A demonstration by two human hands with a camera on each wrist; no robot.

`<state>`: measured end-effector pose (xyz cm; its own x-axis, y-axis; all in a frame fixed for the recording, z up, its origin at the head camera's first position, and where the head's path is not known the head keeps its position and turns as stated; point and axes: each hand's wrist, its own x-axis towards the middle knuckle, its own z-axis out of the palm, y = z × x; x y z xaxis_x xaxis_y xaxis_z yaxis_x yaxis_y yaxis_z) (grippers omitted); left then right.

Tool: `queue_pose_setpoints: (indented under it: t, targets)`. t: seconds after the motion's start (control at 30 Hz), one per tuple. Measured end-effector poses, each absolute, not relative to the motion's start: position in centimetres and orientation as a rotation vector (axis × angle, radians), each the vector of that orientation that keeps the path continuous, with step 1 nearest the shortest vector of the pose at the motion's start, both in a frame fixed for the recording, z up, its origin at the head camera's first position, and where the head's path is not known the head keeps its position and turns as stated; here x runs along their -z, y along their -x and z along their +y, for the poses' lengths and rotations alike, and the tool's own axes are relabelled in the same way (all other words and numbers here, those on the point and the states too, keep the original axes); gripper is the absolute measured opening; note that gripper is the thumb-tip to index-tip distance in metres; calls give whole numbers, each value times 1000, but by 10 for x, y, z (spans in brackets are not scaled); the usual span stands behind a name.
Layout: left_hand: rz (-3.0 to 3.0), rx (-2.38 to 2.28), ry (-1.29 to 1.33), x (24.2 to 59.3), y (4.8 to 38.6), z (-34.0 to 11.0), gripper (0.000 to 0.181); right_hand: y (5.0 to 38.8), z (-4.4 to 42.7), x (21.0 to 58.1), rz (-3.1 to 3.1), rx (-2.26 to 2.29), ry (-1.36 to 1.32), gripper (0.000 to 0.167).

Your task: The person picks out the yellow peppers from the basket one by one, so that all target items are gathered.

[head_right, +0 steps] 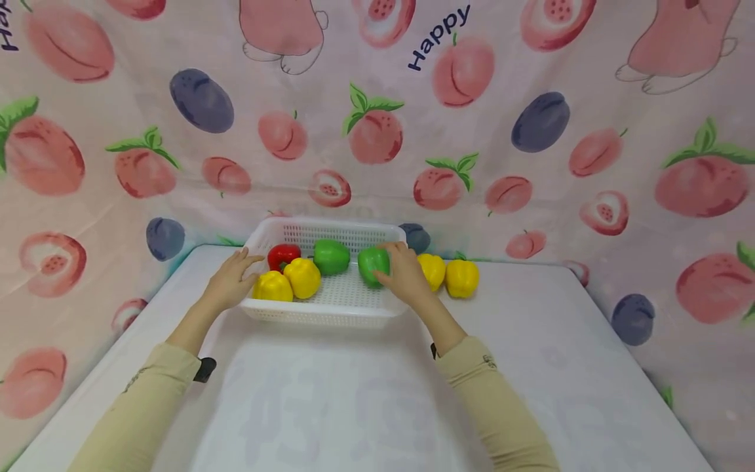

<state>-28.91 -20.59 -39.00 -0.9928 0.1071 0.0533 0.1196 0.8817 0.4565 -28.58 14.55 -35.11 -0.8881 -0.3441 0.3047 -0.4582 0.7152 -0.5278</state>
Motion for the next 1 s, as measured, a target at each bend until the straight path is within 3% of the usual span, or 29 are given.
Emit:
queue_pose_setpoints:
  t: [0.57,1.0]
  targets:
    - [-3006,769,179,391,289,-206,46,293,70,354,-2939,-852,-851,51]
    - [-3013,749,149,392,290,-207,46,298,44,359,-2948,-794,-781,48]
